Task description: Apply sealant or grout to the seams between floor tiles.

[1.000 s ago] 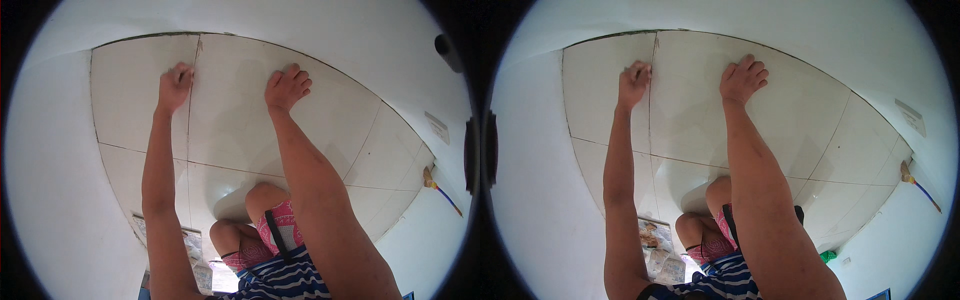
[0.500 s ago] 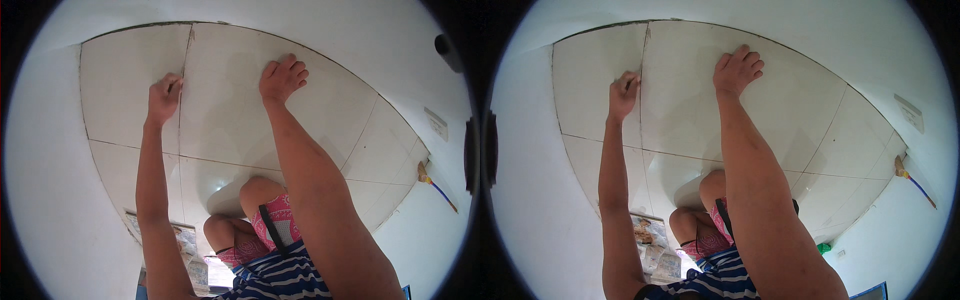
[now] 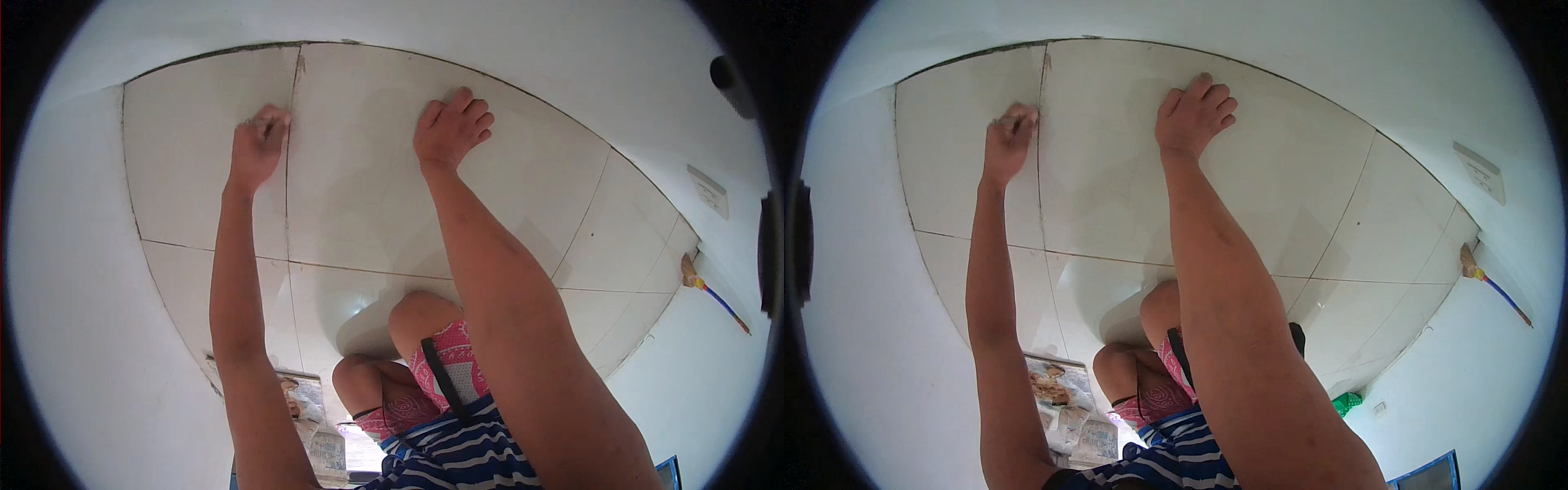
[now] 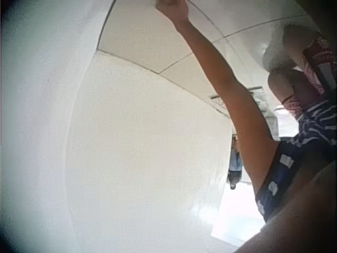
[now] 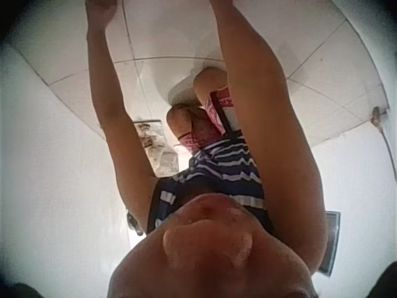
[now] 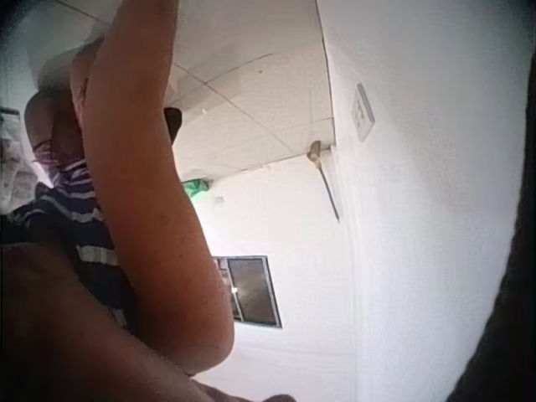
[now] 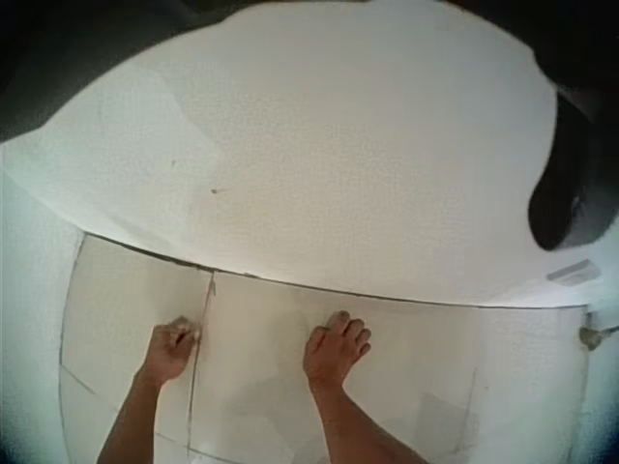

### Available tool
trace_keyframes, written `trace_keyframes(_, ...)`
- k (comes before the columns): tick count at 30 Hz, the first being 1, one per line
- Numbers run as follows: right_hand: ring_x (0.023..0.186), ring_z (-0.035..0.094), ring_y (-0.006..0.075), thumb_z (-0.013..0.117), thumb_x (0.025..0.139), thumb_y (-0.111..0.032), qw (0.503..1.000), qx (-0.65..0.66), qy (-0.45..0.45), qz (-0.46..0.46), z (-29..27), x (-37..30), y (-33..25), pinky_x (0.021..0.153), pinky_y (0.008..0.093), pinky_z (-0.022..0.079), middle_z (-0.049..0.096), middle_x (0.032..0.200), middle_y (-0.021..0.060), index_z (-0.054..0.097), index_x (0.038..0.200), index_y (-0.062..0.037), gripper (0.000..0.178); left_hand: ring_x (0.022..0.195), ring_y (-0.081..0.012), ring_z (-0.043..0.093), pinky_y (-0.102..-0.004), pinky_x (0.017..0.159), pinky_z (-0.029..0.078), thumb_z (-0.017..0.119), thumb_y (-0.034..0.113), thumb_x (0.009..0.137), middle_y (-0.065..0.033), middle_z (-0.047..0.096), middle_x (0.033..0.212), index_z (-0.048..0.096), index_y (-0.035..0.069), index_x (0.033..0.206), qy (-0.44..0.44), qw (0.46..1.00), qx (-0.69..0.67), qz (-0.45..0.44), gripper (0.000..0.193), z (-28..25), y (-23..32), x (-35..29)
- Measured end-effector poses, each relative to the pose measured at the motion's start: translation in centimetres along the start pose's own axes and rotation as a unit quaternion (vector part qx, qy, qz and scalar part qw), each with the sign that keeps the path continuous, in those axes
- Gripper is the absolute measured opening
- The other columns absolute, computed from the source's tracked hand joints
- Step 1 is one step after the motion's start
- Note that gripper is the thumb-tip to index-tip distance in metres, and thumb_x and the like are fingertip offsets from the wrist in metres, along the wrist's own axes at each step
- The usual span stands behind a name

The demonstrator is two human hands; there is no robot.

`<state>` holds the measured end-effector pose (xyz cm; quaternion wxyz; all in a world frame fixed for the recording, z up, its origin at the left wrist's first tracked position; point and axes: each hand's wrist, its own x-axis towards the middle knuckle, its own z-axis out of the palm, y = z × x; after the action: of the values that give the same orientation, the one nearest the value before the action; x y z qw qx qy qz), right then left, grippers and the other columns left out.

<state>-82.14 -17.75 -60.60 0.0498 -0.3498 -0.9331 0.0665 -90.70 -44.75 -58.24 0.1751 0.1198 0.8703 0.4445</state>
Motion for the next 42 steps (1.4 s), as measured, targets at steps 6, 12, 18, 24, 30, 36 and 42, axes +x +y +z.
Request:
trace_keyframes(6, 0.094, 0.039, 0.0311, 0.050, 0.086, -0.022, 1.000, 0.000, 0.010, -0.005, 0.1, -0.1, 0.2, 0.080, 0.0461, 0.032, 0.042, 0.105, 0.0147, 0.045, 0.113, -0.0056, 0.032, 0.061, -0.0123, 0.052, -0.0271, 0.060, 0.044, 0.055, 0.013, 0.094, -0.0063, 0.059, 0.067, 0.063, 0.001, 0.090, 0.016, 0.999, 0.010, 0.041, 0.015, 0.2, 1.3, 3.9)
trace_keyframes(12, 0.095, 0.039, 0.0316, 0.051, 0.086, -0.023, 1.000, 0.013, 0.004, -0.002, 0.0, -0.4, -0.3, 0.080, 0.0466, 0.032, 0.042, 0.106, 0.0153, 0.045, 0.112, -0.0059, 0.032, 0.062, -0.0119, 0.054, -0.0268, 0.061, 0.045, 0.056, 0.013, 0.094, -0.0050, 0.060, 0.068, 0.063, 0.002, 0.093, 0.060, 0.997, 0.033, 0.025, 0.013, 0.4, 2.5, 8.3)
trace_keyframes(18, 0.096, 0.040, 0.0328, 0.050, 0.086, -0.023, 0.999, 0.007, 0.028, -0.015, 0.3, 0.1, 0.5, 0.080, 0.0469, 0.032, 0.043, 0.106, 0.0167, 0.045, 0.111, -0.0056, 0.031, 0.063, -0.0105, 0.052, -0.0260, 0.060, 0.043, 0.056, 0.010, 0.096, -0.0043, 0.060, 0.070, 0.062, 0.002, 0.090, 0.018, 0.993, 0.111, -0.022, 0.012, 0.6, 0.3, -3.0)
trace_keyframes(24, 0.095, 0.040, 0.0333, 0.049, 0.086, -0.023, 1.000, 0.013, 0.019, -0.016, 0.6, -0.3, -0.1, 0.080, 0.0478, 0.033, 0.044, 0.107, 0.0171, 0.045, 0.111, -0.0055, 0.031, 0.059, -0.0151, 0.053, -0.0284, 0.058, 0.045, 0.058, 0.003, 0.091, -0.0089, 0.059, 0.071, 0.060, -0.001, 0.088, 0.035, 0.999, 0.014, -0.038, 0.005, 0.2, 0.0, -9.5)
trace_keyframes(30, 0.095, 0.040, 0.0330, 0.049, 0.086, -0.022, 0.999, 0.014, 0.025, -0.014, 0.4, 0.0, 0.1, 0.081, 0.0481, 0.033, 0.044, 0.107, 0.0168, 0.046, 0.110, -0.0050, 0.030, 0.061, -0.0158, 0.056, -0.0278, 0.062, 0.047, 0.054, 0.002, 0.094, -0.0101, 0.061, 0.075, 0.061, -0.002, 0.091, -0.077, 0.995, -0.021, -0.063, 0.008, -0.9, -0.1, -6.6)
trace_keyframes(36, 0.098, 0.040, 0.0337, 0.048, 0.086, -0.023, 1.000, 0.006, 0.017, -0.009, 0.5, 0.1, 0.5, 0.082, 0.0478, 0.032, 0.045, 0.109, 0.0171, 0.047, 0.112, -0.0048, 0.032, 0.073, -0.0129, 0.058, -0.0250, 0.068, 0.047, 0.052, 0.002, 0.097, -0.0067, 0.062, 0.082, 0.060, 0.001, 0.102, -0.054, 0.998, 0.001, -0.010, 0.010, -0.9, -0.7, -9.0)
trace_keyframes(42, 0.097, 0.041, 0.0338, 0.047, 0.086, -0.024, 0.999, 0.007, 0.038, -0.011, 0.3, 0.2, 0.4, 0.081, 0.0484, 0.033, 0.046, 0.109, 0.0174, 0.049, 0.113, -0.0051, 0.033, 0.070, -0.0103, 0.056, -0.0250, 0.060, 0.046, 0.049, 0.006, 0.101, -0.0049, 0.062, 0.087, 0.057, 0.002, 0.107, -0.032, 0.988, -0.105, -0.109, 0.011, -2.4, -2.8, -11.3)
